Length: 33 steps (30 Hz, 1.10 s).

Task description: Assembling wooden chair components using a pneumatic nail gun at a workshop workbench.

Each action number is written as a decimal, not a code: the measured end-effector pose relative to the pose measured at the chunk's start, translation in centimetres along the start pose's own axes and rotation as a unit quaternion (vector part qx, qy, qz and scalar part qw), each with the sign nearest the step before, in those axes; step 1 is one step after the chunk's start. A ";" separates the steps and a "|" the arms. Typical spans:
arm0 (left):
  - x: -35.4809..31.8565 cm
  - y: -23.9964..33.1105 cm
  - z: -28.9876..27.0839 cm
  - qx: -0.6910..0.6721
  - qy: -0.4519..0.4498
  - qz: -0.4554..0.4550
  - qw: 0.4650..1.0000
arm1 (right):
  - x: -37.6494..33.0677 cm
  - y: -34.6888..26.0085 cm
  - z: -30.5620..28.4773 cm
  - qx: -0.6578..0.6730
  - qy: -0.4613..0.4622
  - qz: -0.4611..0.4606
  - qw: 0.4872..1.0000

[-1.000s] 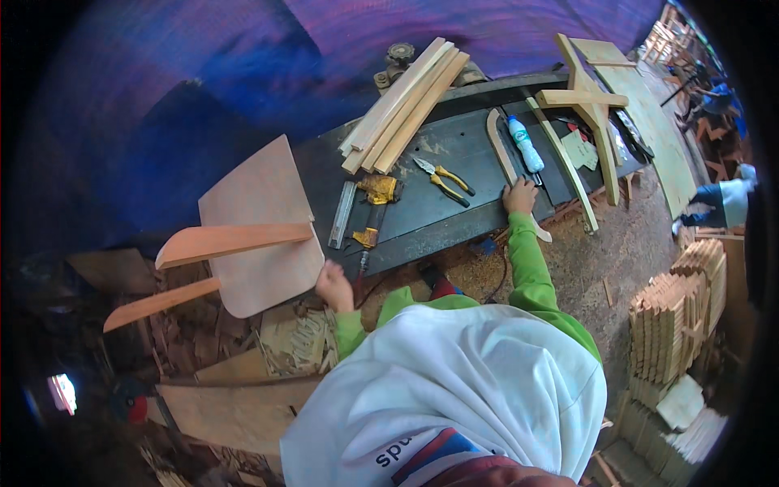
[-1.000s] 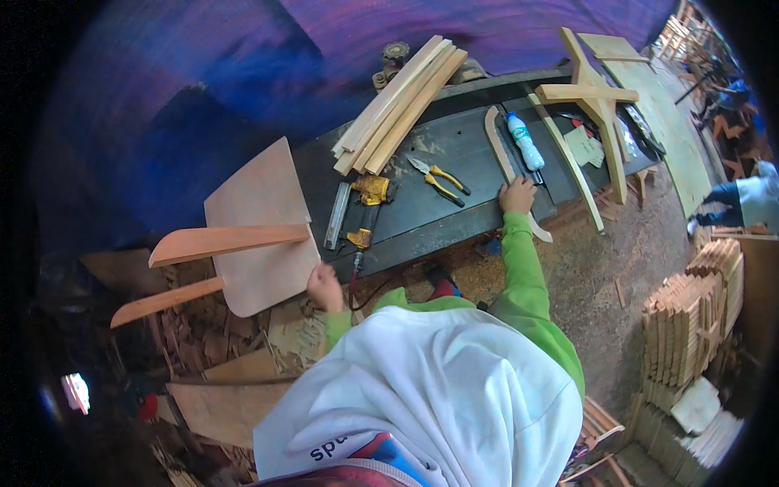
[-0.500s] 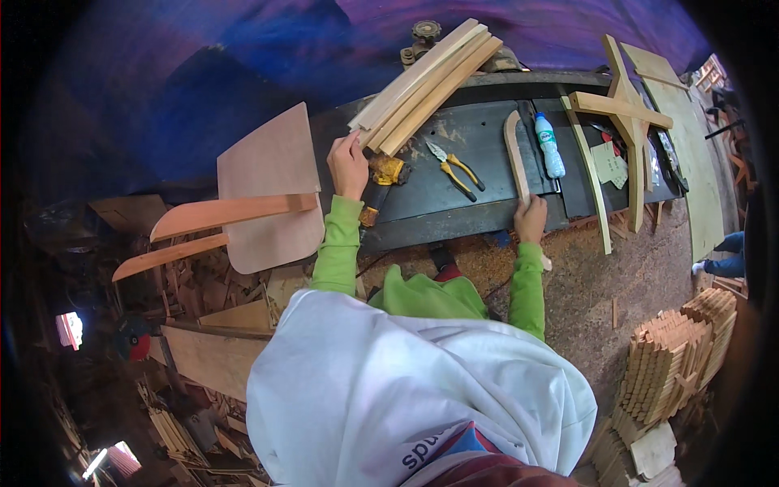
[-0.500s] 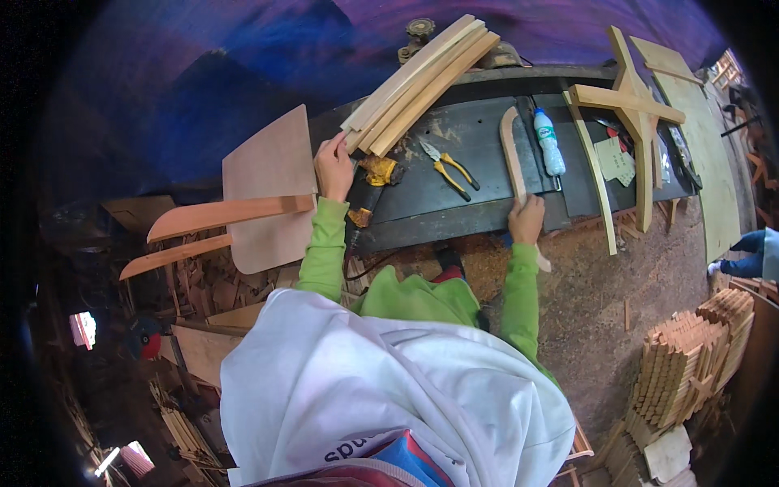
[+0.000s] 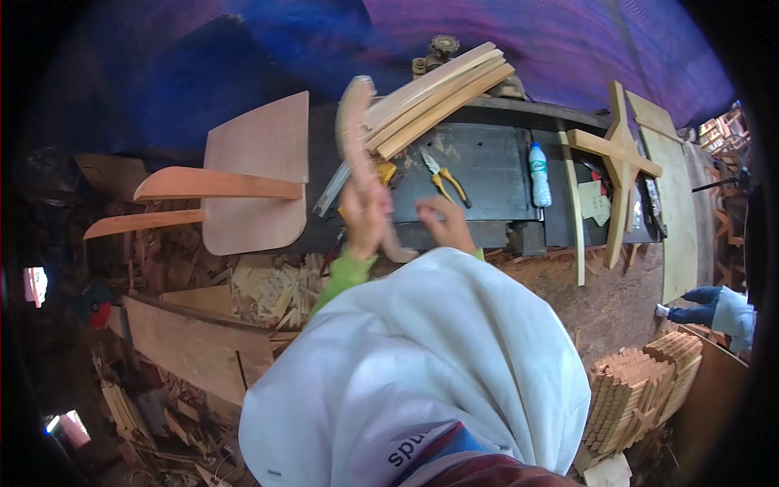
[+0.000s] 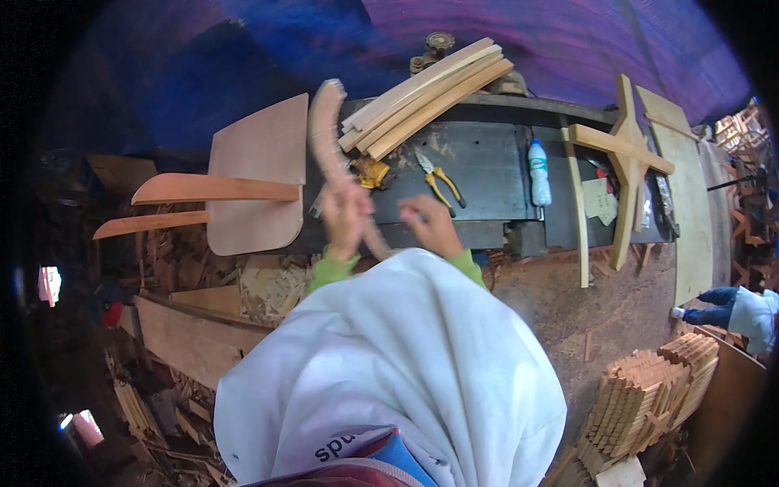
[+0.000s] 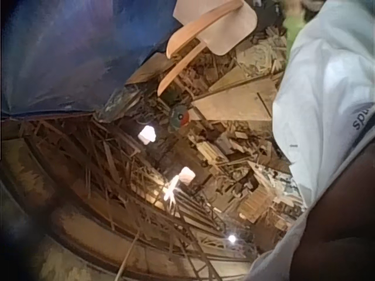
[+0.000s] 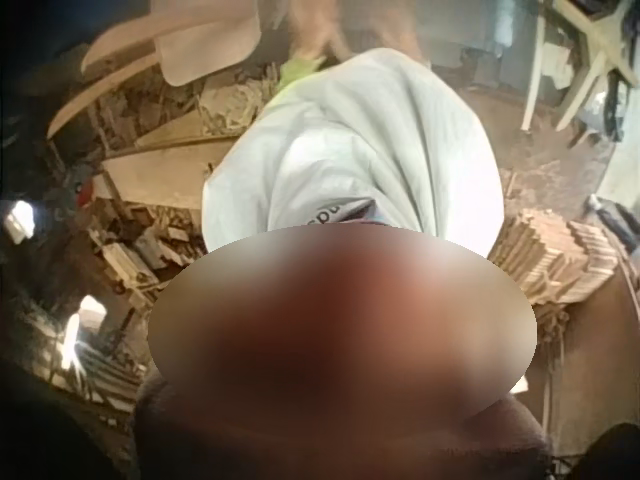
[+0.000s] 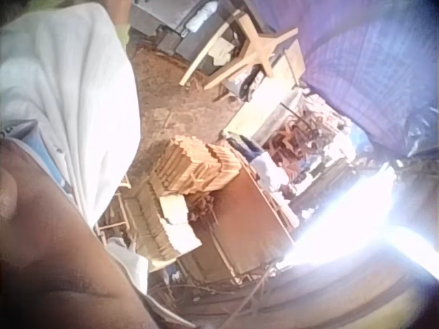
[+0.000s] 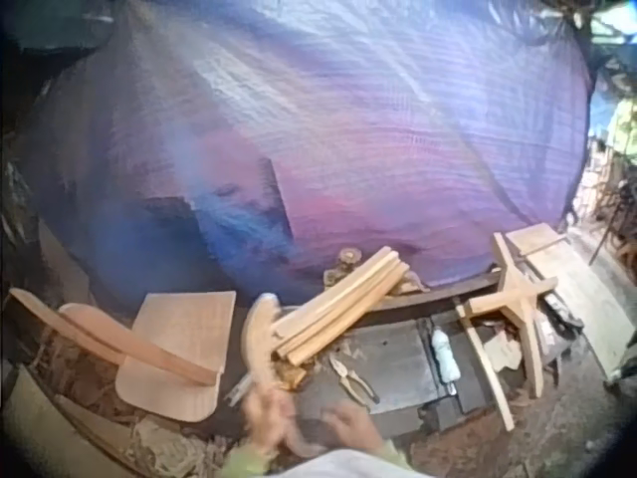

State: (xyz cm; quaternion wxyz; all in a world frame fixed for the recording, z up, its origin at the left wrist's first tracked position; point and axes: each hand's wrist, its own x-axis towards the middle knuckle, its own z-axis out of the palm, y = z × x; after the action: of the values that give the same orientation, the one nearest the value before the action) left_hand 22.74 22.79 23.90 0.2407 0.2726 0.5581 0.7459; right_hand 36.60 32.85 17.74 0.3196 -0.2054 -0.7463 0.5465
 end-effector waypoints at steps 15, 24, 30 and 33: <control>-15.9 5.1 -15.7 0.085 0.403 0.033 0.911 | 19.9 13.5 -2.0 0.225 0.299 0.301 0.877; -15.3 6.5 -17.9 0.147 0.322 0.078 0.932 | 12.5 12.6 -3.8 0.266 0.305 0.182 0.896; -12.4 5.3 -16.9 0.087 0.117 0.018 0.989 | 8.4 -1.4 -4.2 0.335 0.257 -0.077 0.903; -11.4 6.0 -17.2 0.055 0.108 0.019 0.992 | 7.7 -6.5 -4.5 0.304 0.226 -0.178 0.908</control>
State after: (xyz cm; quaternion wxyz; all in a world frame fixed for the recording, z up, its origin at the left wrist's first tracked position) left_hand 19.15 1.59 24.12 0.1493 0.2139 0.6154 0.7438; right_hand 34.58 38.93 26.71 0.6189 -0.0799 -0.4761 0.6197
